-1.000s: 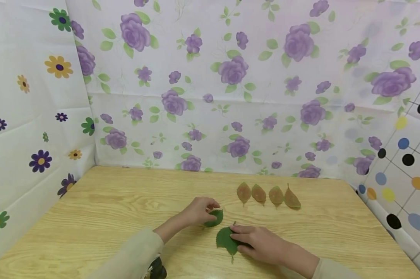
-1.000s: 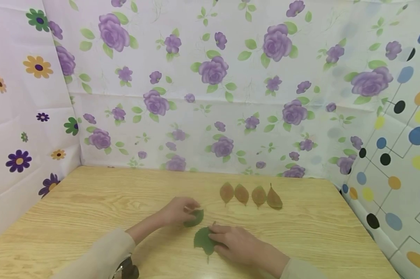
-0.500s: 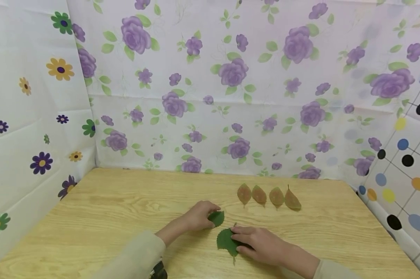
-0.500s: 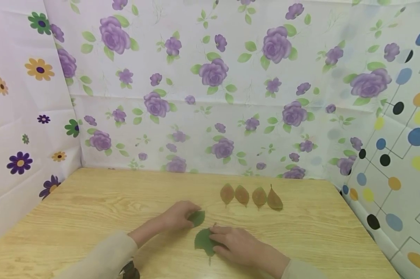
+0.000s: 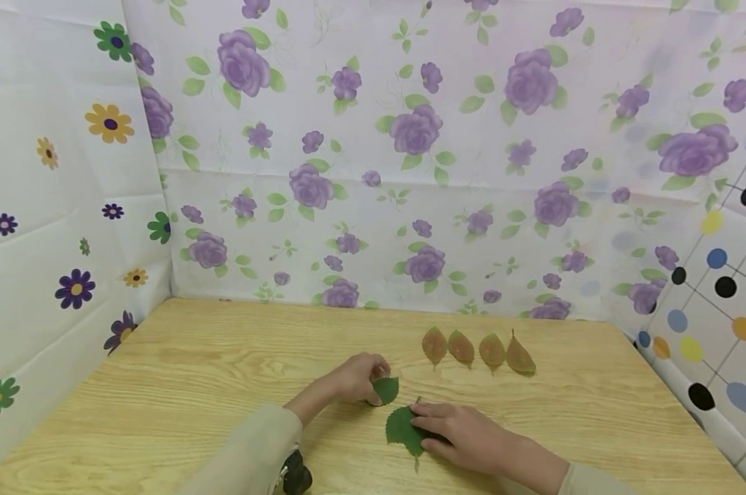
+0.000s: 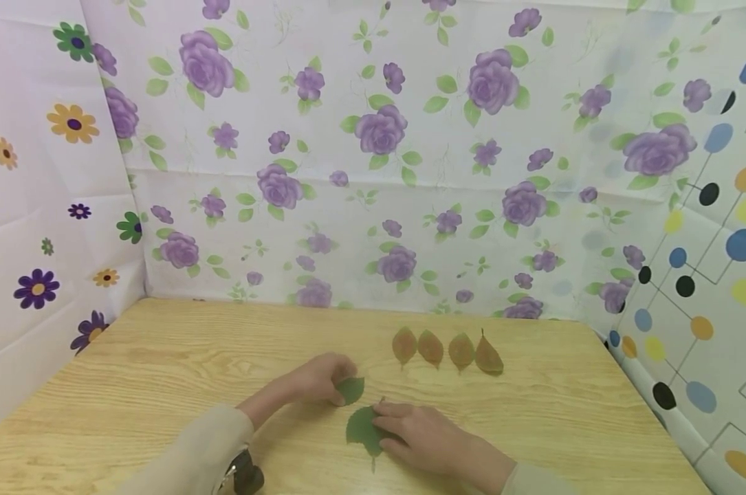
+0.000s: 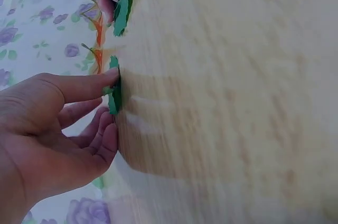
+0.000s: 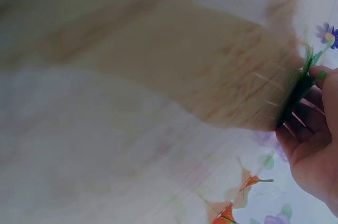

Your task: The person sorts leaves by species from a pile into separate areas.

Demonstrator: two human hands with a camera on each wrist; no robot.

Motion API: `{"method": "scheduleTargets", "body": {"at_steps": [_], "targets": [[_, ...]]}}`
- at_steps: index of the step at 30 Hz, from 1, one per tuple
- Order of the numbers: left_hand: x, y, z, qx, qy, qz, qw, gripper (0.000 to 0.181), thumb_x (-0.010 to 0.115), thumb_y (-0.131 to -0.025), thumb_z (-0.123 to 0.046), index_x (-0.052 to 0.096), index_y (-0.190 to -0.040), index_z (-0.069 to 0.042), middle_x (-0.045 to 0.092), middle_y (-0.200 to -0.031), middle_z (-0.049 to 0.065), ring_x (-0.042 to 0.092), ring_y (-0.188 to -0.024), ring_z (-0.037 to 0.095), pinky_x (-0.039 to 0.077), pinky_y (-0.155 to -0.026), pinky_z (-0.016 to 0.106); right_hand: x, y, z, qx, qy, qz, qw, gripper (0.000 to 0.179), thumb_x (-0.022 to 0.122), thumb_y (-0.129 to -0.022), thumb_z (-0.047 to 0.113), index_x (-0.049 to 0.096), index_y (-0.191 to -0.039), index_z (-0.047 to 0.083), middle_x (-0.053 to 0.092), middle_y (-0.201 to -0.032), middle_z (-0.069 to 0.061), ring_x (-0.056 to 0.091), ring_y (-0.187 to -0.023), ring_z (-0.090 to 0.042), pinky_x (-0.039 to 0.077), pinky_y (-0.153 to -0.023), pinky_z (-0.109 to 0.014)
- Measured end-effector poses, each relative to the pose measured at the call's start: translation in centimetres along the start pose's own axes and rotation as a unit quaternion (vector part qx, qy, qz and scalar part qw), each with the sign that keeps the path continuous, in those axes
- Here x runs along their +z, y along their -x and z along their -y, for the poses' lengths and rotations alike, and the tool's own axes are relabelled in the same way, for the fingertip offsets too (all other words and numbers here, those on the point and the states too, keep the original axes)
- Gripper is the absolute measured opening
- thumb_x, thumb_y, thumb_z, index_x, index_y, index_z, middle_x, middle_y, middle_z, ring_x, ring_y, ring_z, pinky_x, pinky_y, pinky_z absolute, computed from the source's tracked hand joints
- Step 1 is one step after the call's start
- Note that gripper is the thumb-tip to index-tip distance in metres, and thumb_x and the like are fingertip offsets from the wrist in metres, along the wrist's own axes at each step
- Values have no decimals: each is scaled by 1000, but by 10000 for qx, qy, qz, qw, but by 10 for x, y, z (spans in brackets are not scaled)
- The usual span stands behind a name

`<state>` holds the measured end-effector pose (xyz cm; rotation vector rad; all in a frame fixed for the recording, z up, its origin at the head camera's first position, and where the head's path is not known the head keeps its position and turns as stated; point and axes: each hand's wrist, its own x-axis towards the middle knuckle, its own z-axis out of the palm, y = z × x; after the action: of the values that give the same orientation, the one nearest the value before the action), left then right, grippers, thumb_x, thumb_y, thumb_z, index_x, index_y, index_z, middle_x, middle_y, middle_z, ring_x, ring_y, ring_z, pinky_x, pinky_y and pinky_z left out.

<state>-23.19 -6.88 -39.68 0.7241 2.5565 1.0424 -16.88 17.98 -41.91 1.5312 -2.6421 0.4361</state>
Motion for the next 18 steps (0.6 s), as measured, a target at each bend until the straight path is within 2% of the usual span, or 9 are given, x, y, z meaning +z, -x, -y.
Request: {"method": "scheduleTargets", "body": {"at_steps": [3, 7, 10, 14, 18], "targets": [[-1, 0, -3, -152, 5, 60, 9999, 46, 80, -72, 8, 61, -114, 3, 60, -102, 11, 58, -99, 29, 50, -86, 42, 0, 0, 0, -34, 18, -22, 10000, 39, 53, -101, 27, 62, -126, -1, 55, -134, -18, 56, -119, -31, 52, -89, -38], [-2, -1, -7, -287, -21, 138, 9995, 29, 78, -75, 7, 64, -99, 1, 61, -89, 7, 57, -84, 21, 51, -75, 36, 1, 0, 0, -54, 22, -5, 10000, 40, 52, -101, 28, 61, -126, -1, 54, -135, -18, 56, -119, -31, 52, -89, -37], [-2, 0, -6, -178, -106, 83, 9998, 14, 74, -80, 4, 62, -87, 0, 57, -77, 3, 51, -72, 15, 46, -65, 28, 0, 0, 1, 3, 7, 62, 10000, 41, 51, -101, 30, 60, -128, -1, 53, -136, -18, 55, -120, -31, 51, -90, -38], [0, -1, -1, 66, -213, -133, 9997, 20, 70, -86, -1, 55, -74, -4, 44, -66, -1, 41, -63, 12, 35, -58, 24, -1, 0, 2, 73, 1, 116, 9999, 43, 51, -102, 31, 59, -128, -1, 52, -137, -18, 54, -120, -31, 51, -90, -38], [1, -3, 6, 32, 70, -310, 9995, 13, 70, -88, -5, 62, -78, -3, 50, -67, -3, 47, -62, 10, 42, -55, 22, -1, 0, 2, 62, 20, 96, 9999, 42, 51, -101, 30, 60, -128, -1, 53, -136, -18, 55, -120, -31, 52, -90, -37]]}}
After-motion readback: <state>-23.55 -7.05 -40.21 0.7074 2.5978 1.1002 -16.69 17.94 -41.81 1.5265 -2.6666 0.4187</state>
